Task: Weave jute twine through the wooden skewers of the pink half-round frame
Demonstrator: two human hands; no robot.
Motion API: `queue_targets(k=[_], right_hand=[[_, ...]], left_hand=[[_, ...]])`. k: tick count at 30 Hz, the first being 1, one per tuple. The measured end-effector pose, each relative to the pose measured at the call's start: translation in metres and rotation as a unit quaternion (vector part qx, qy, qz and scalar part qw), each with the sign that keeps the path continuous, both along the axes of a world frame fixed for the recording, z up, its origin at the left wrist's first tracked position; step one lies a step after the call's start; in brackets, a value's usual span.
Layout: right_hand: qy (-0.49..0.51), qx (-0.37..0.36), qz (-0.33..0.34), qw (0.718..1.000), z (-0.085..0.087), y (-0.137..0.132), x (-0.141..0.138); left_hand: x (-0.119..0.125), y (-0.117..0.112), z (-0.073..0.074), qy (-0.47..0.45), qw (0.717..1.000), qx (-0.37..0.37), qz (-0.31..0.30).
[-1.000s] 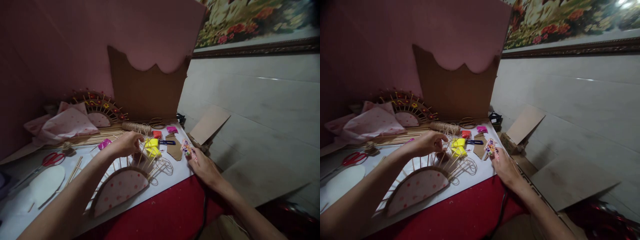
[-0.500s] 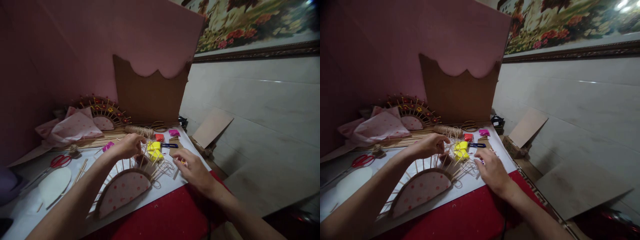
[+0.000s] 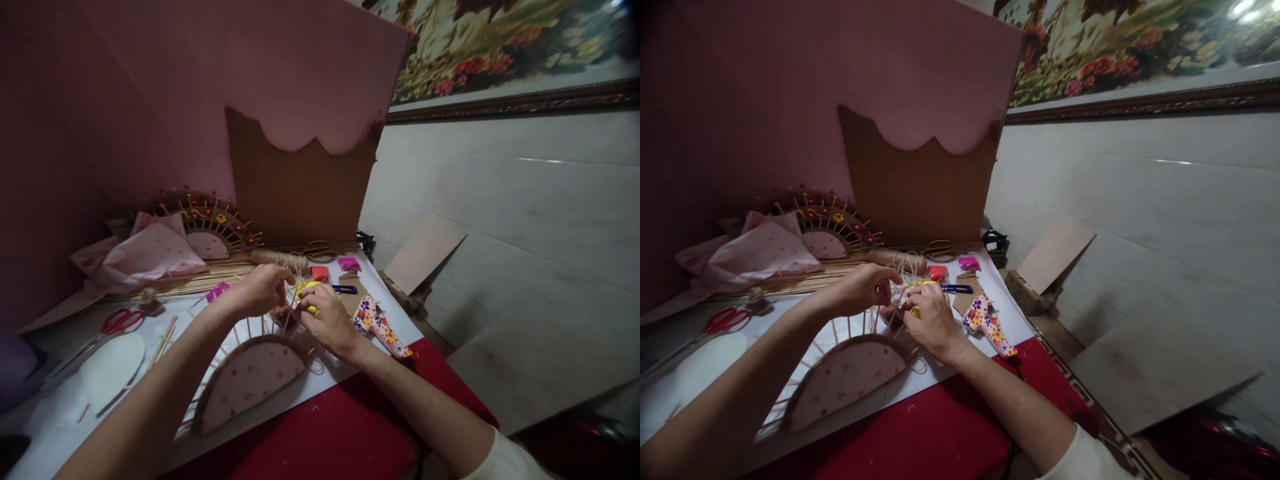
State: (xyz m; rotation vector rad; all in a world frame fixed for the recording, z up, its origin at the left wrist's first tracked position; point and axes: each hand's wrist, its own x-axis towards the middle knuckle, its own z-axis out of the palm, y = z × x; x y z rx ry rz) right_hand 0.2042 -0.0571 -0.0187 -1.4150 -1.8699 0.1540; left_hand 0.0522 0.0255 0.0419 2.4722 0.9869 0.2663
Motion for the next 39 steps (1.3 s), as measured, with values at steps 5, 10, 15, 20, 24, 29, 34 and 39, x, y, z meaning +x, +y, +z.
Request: queue_targets(k=[5, 10, 15, 20, 24, 29, 34, 39], right_hand=[[0.061, -0.024, 0.003, 0.998, -0.001, 0.001, 0.003], [0.136, -0.069, -0.007, 0.988, 0.002, 0.000, 0.001], [0.194, -0.084, 0.000, 0.977, 0.002, -0.001, 0.003], [0.210, -0.098, -0.004, 0.973, -0.003, 0.001, 0.005], [0.200, -0.105, -0.010, 0.974, 0.000, 0.001, 0.005], [0.210, -0.135, 0.012, 0.968, 0.008, -0.002, 0.005], [0.196, -0.142, 0.016, 0.970, 0.007, -0.001, 0.005], [0.185, -0.133, 0.003, 0.974, 0.008, 0.001, 0.003]], left_hand=[[0.001, -0.002, 0.004, 0.017, 1.000, 0.013, 0.003], [0.002, -0.004, 0.004, 0.019, 1.000, 0.016, 0.001], [0.003, -0.006, 0.006, 0.031, 0.999, 0.012, 0.021], [0.003, -0.005, 0.005, 0.030, 0.999, 0.004, 0.018], [0.003, -0.006, 0.006, 0.031, 0.999, 0.011, 0.023], [0.004, -0.007, 0.006, 0.029, 0.999, 0.008, 0.018], [0.004, -0.006, 0.003, 0.023, 1.000, 0.007, 0.008], [0.004, -0.007, 0.004, 0.024, 1.000, 0.012, 0.008]])
